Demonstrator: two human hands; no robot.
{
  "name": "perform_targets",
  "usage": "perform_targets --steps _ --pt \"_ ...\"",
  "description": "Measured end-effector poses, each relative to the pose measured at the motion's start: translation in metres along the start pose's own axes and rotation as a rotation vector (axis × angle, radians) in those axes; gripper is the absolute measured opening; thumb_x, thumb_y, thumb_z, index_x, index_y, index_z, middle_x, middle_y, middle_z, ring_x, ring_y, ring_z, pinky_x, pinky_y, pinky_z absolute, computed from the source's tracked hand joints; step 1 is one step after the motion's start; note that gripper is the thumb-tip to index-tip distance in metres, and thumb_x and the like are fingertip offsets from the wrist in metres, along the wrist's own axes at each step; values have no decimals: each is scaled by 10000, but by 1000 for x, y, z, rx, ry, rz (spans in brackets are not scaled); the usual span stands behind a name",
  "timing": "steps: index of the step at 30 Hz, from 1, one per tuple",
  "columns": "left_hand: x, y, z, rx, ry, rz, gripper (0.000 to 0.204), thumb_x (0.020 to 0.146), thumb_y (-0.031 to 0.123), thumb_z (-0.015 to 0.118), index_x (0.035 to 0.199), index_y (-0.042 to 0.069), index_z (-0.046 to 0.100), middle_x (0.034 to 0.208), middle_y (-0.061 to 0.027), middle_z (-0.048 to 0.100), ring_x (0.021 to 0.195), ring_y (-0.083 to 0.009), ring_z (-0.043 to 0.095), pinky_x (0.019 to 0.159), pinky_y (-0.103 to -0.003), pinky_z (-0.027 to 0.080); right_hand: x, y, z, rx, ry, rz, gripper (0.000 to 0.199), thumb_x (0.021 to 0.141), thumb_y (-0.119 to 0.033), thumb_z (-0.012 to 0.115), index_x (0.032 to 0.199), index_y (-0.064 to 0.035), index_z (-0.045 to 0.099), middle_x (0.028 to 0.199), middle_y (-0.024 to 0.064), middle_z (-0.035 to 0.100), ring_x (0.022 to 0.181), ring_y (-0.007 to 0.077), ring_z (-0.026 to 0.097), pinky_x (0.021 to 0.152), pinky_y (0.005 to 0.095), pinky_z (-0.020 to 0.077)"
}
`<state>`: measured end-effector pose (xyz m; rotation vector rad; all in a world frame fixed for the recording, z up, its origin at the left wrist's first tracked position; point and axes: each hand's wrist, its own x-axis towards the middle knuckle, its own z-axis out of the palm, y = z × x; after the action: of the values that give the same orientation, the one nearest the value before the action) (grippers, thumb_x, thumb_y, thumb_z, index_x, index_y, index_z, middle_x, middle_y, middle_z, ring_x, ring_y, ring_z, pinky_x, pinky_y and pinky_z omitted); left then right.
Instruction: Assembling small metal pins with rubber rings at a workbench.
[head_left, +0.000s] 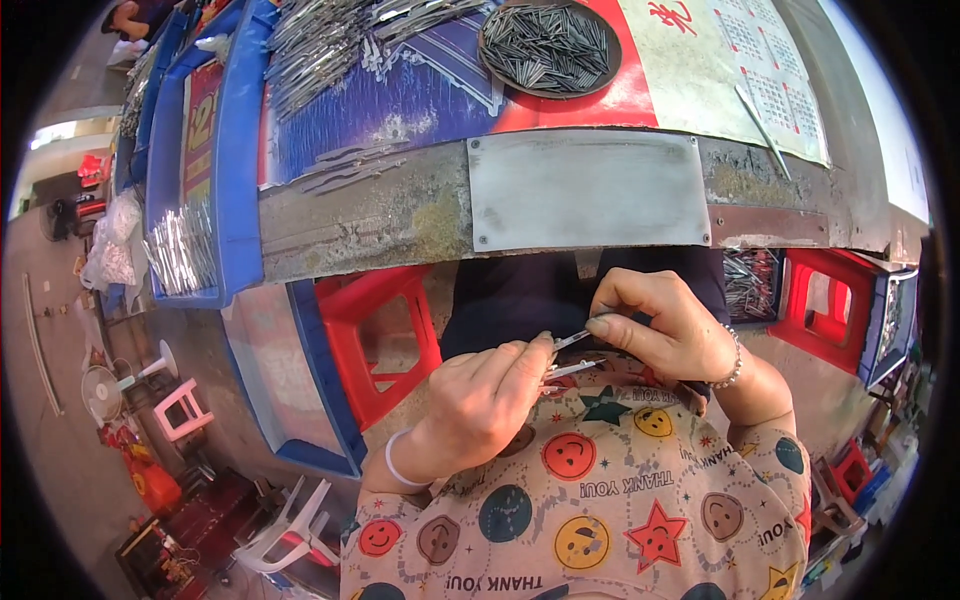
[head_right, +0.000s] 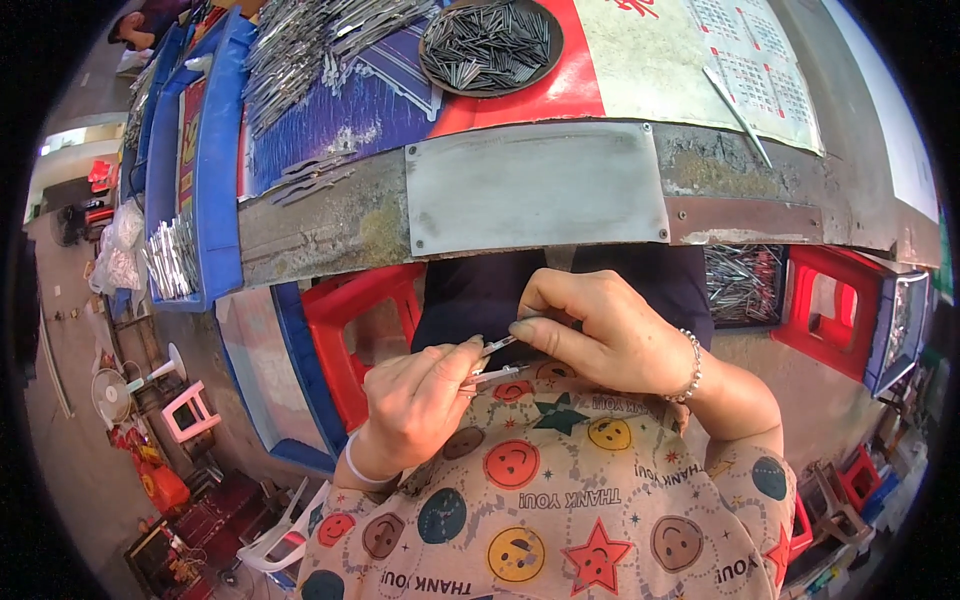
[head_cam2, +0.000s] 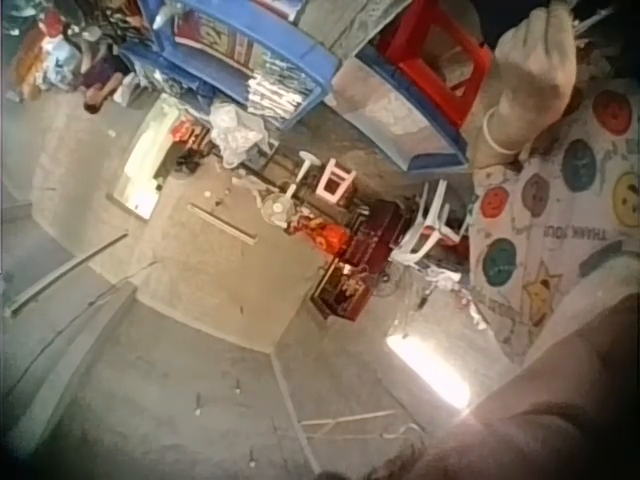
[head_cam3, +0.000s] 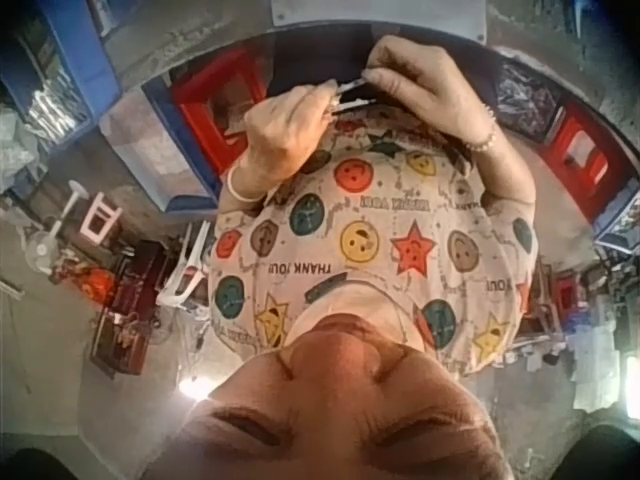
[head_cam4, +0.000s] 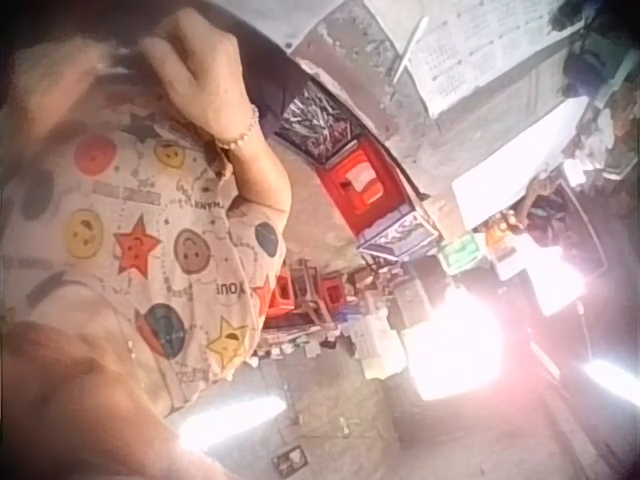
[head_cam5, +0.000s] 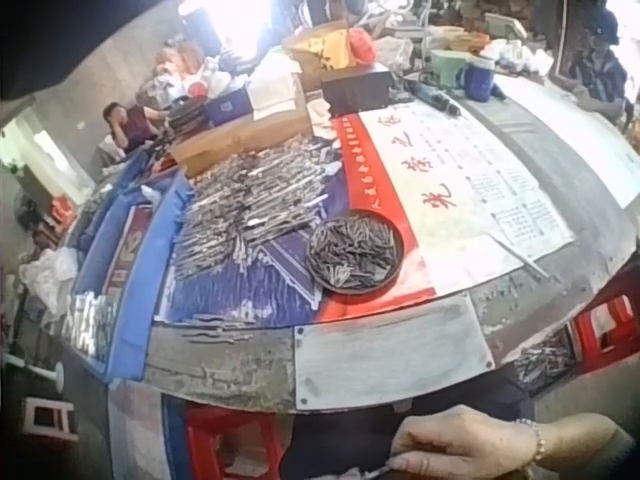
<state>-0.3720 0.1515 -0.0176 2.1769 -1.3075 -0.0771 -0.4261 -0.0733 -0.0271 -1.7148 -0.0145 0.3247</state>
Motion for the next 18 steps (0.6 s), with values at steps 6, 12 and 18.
perform_targets --steps 6,12,18 --pt "14 -1 -8 -421 -34 -210 214 770 -6 690 976 -19 637 677 -75 606 531 -128 576 474 -251 432 -4 -1 -4 276 153 53 188 945 -180 568 969 7 556 766 26 596 659 77 520 597 234 454" --pt "19 -8 -15 -857 -21 -396 181 871 73 653 1015 -36 644 708 -28 631 582 -41 549 510 -192 416 -15 7 -22 375 323 -10 188 954 -192 554 943 -5 551 788 30 601 677 70 538 619 203 461" --pt "48 -7 -24 -1026 235 -311 315 928 279 606 955 -34 582 628 -72 570 525 -96 524 464 -192 381 -18 9 -35 398 477 -120 253 959 -241 554 953 11 530 835 70 611 706 102 564 649 217 474"
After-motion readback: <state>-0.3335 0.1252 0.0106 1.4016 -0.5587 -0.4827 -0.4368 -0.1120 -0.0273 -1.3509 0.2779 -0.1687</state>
